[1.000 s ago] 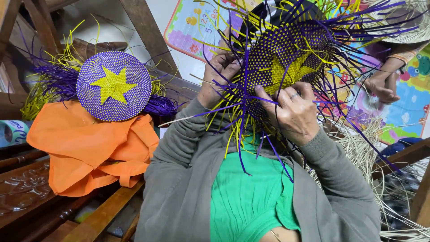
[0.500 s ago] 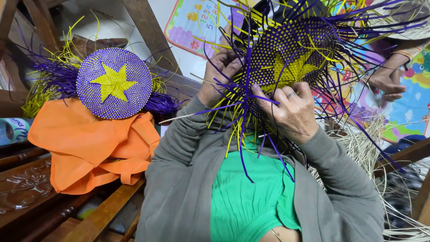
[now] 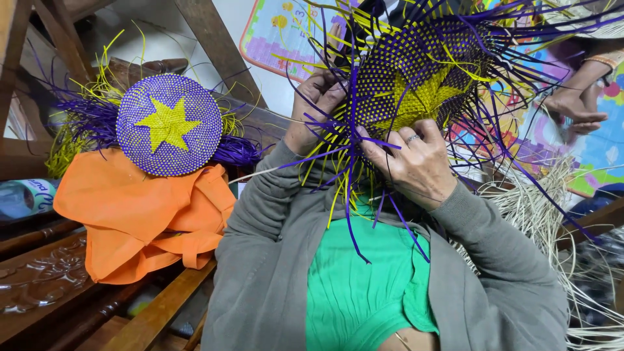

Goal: Weaving and finishing a circular decorative object by tucking in loose colored strands.

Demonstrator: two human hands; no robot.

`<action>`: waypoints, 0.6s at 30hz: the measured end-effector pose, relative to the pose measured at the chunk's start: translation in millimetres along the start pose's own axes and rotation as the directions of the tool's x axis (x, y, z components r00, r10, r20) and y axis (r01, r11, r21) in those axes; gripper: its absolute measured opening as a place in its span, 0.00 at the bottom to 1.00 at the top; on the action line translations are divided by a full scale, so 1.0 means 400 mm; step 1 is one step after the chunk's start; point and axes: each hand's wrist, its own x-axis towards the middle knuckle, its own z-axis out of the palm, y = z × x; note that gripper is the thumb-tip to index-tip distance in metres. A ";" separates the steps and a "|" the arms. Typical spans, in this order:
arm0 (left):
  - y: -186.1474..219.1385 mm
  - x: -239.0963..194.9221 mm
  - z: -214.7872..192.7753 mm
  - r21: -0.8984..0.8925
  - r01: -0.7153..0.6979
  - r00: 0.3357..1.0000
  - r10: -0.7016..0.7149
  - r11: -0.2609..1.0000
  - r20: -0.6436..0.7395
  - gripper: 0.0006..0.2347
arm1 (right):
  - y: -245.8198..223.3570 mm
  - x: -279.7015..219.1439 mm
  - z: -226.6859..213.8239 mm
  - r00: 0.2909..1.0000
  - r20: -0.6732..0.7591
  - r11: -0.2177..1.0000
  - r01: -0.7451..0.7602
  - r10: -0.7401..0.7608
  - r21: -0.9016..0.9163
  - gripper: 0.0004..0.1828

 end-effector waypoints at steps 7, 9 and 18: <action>0.014 0.009 -0.001 0.069 0.022 1.000 -0.023 0.997 0.010 0.07 | -0.022 -0.010 0.014 0.999 -0.018 0.999 -0.029 0.030 0.037 0.12; 0.017 0.009 0.003 0.062 0.037 0.999 -0.037 0.997 0.003 0.07 | -0.021 -0.013 0.020 0.999 -0.016 0.999 -0.027 0.028 0.039 0.12; -0.088 -0.001 -0.093 0.174 -0.018 1.000 0.015 0.985 0.020 0.08 | -0.073 0.011 -0.007 0.993 -0.041 0.952 -0.094 0.111 0.291 0.10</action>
